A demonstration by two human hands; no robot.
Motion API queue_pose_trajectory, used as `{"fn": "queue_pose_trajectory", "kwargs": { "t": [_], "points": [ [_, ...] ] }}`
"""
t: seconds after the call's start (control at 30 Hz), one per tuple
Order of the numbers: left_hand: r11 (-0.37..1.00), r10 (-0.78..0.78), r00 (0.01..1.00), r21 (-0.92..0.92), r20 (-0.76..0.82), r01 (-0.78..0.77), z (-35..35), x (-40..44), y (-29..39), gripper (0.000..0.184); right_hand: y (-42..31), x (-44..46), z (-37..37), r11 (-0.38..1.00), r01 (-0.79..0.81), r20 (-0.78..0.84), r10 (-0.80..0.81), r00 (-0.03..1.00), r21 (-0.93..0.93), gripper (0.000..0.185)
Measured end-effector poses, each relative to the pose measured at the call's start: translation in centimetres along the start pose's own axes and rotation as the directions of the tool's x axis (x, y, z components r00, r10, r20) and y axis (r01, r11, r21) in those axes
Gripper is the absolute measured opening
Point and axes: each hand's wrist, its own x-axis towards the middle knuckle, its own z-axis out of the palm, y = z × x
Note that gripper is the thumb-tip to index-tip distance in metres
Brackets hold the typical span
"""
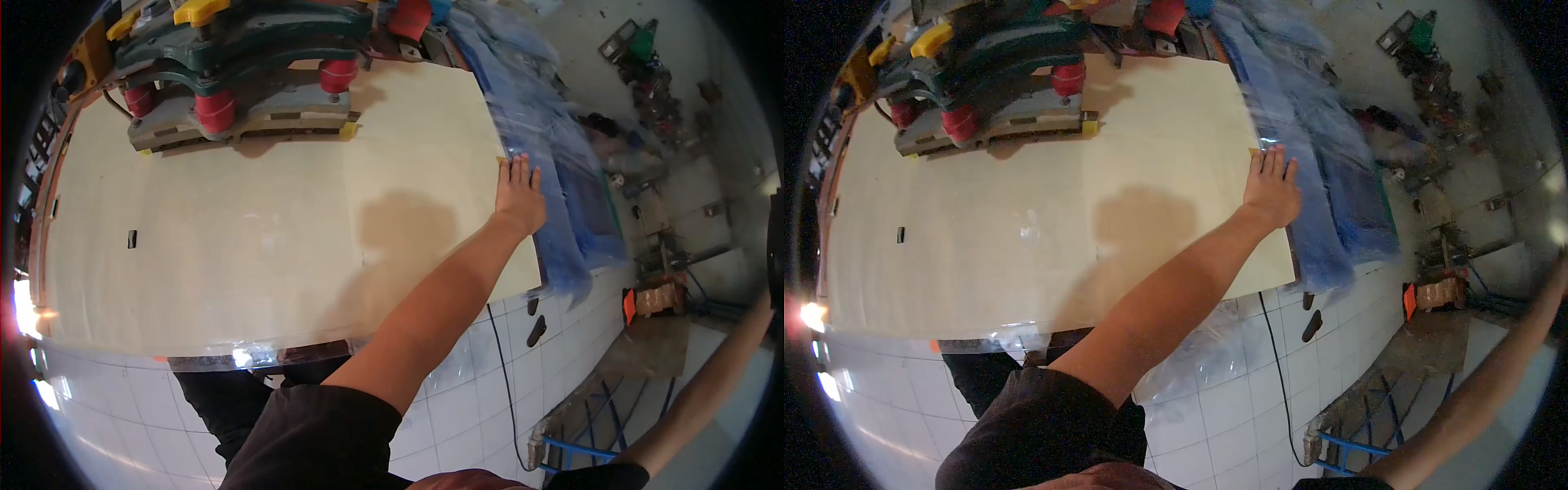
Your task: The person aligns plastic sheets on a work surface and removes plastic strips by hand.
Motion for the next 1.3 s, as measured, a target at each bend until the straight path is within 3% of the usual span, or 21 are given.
{"fn": "queue_pose_trajectory", "kwargs": {
  "t": [0.07,0.13,0.3,0.53,0.67,0.73,0.87,0.93,1.07,1.13,1.17,1.23,1.27,1.3],
  "points": [
    [1.000,-0.006,0.999,-0.005,-0.049,0.006,0.1,0.3,0.1,0.061,5.8,-0.2,-7.3,0.998,-0.038,-0.110,0.045,0.993,0.058,0.013],
    [1.000,-0.009,1.000,0.010,-0.024,0.009,-0.1,0.1,0.0,0.060,11.5,-2.6,-13.0,0.988,-0.128,-0.120,0.138,0.983,0.085,0.014],
    [1.000,-0.001,0.999,-0.018,-0.052,0.000,0.0,0.1,-0.2,0.061,24.2,-16.6,-22.2,0.910,-0.409,0.023,0.411,0.911,-0.066,0.014],
    [0.974,-0.008,0.977,-0.224,-0.212,-0.040,-0.2,0.1,-0.7,0.055,34.6,-45.0,-30.3,0.643,-0.635,0.282,0.762,0.582,-0.427,0.015],
    [0.957,-0.021,0.976,-0.286,-0.218,-0.043,-0.3,0.5,-0.7,0.050,35.5,-59.1,-33.7,0.508,-0.620,0.393,0.860,0.325,-0.598,0.016],
    [0.989,0.034,0.993,-0.137,-0.109,-0.049,-1.1,0.4,-0.5,0.052,34.9,-64.1,-35.5,0.459,-0.594,0.428,0.881,0.203,-0.661,0.016],
    [0.995,0.079,0.996,-0.070,0.045,-0.076,-4.2,-0.5,-0.1,0.048,33.4,-71.8,-39.0,0.387,-0.529,0.463,0.886,-0.013,-0.756,0.016],
    [0.990,0.102,0.969,0.072,0.224,-0.121,-4.7,-0.3,0.0,0.050,32.9,-74.8,-41.2,0.355,-0.489,0.459,0.882,-0.108,-0.797,0.017],
    [0.990,0.082,0.929,0.082,0.361,-0.119,-7.5,0.0,-0.8,0.044,32.6,-79.2,-45.7,0.301,-0.406,0.424,0.869,-0.255,-0.863,0.017],
    [0.990,-0.048,0.904,0.143,0.425,-0.014,-10.3,-0.6,-0.8,0.038,32.8,-81.1,-47.8,0.284,-0.364,0.403,0.861,-0.309,-0.887,0.018],
    [0.989,-0.043,0.905,0.144,0.423,-0.020,-10.9,-0.9,-0.8,0.038,32.9,-81.9,-48.5,0.285,-0.342,0.399,0.854,-0.334,-0.895,0.018],
    [0.990,-0.106,0.984,0.107,0.144,0.091,-11.8,-1.5,-0.9,0.030,33.3,-83.5,-49.7,0.308,-0.304,0.410,0.832,-0.374,-0.902,0.018],
    [0.990,-0.105,0.985,0.113,0.141,0.089,-12.7,-2.7,-0.5,0.030,33.5,-84.3,-49.9,0.330,-0.289,0.425,0.817,-0.389,-0.899,0.018],
    [0.999,-0.022,0.998,0.048,-0.057,0.025,-13.6,-5.1,0.5,0.025,33.9,-85.1,-49.7,0.379,-0.286,0.468,0.791,-0.394,-0.880,0.019]
  ]
}}
